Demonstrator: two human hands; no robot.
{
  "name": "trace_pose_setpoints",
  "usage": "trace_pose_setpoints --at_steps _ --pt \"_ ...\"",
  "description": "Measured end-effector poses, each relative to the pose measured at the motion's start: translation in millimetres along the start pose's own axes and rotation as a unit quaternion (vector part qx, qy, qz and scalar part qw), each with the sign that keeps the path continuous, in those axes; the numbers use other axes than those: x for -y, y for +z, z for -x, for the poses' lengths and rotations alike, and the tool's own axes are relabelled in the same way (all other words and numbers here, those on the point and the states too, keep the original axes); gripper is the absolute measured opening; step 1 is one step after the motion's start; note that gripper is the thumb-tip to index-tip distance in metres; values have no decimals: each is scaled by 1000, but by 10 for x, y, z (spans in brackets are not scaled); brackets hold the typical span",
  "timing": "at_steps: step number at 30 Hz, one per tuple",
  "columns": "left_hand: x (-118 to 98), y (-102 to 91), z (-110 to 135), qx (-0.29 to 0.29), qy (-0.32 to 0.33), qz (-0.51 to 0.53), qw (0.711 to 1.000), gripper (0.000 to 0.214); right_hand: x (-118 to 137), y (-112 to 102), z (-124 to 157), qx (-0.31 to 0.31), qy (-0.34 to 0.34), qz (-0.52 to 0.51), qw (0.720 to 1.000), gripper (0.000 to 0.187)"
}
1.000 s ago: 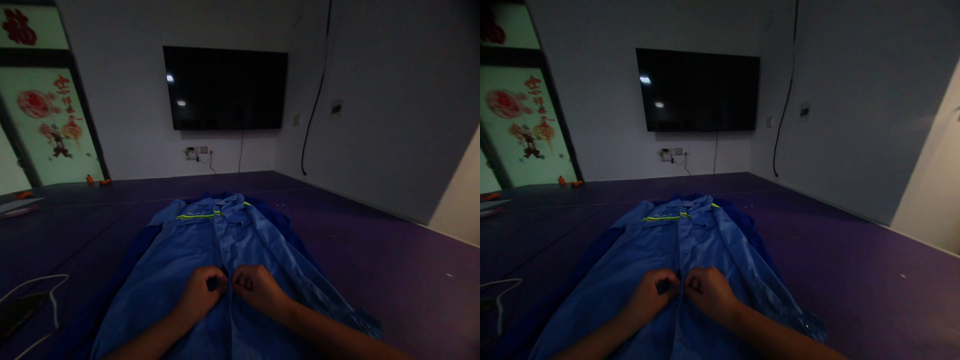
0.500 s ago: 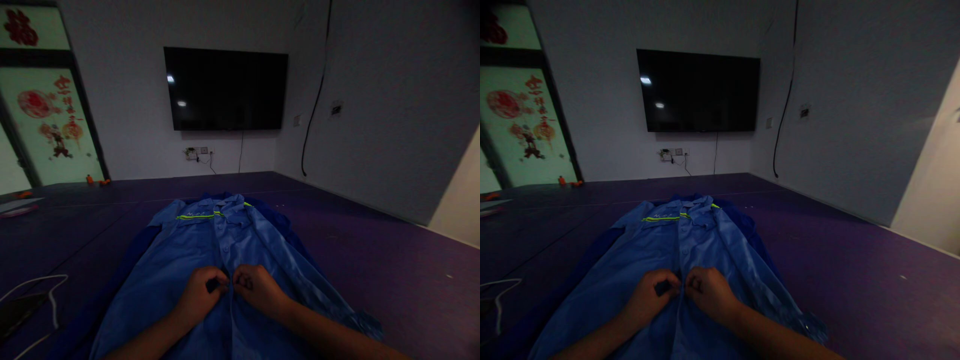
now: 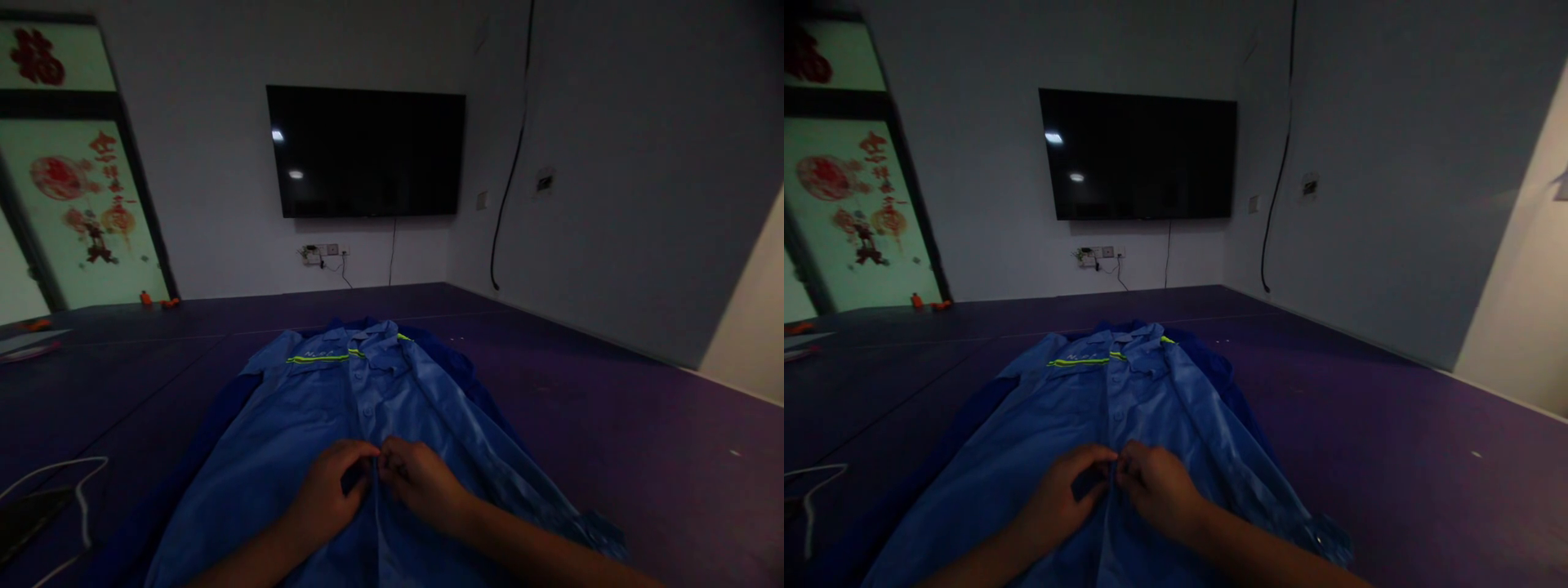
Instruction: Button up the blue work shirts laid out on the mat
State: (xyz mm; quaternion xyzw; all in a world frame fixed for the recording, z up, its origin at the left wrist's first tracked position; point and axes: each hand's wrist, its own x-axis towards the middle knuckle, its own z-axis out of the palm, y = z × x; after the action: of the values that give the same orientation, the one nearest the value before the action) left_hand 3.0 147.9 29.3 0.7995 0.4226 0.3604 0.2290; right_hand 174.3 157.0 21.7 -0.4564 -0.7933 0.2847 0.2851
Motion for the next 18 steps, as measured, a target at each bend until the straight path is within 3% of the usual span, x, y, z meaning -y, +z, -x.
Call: trace_pose_setpoints --at_steps 5,18 --pt "-18 -19 -8 35 36 -13 999 25 -5 -8 3 0 -15 -3 1000 13" --pt "85 -46 -28 -10 122 -134 984 20 -41 11 -24 7 -25 -70 997 4"
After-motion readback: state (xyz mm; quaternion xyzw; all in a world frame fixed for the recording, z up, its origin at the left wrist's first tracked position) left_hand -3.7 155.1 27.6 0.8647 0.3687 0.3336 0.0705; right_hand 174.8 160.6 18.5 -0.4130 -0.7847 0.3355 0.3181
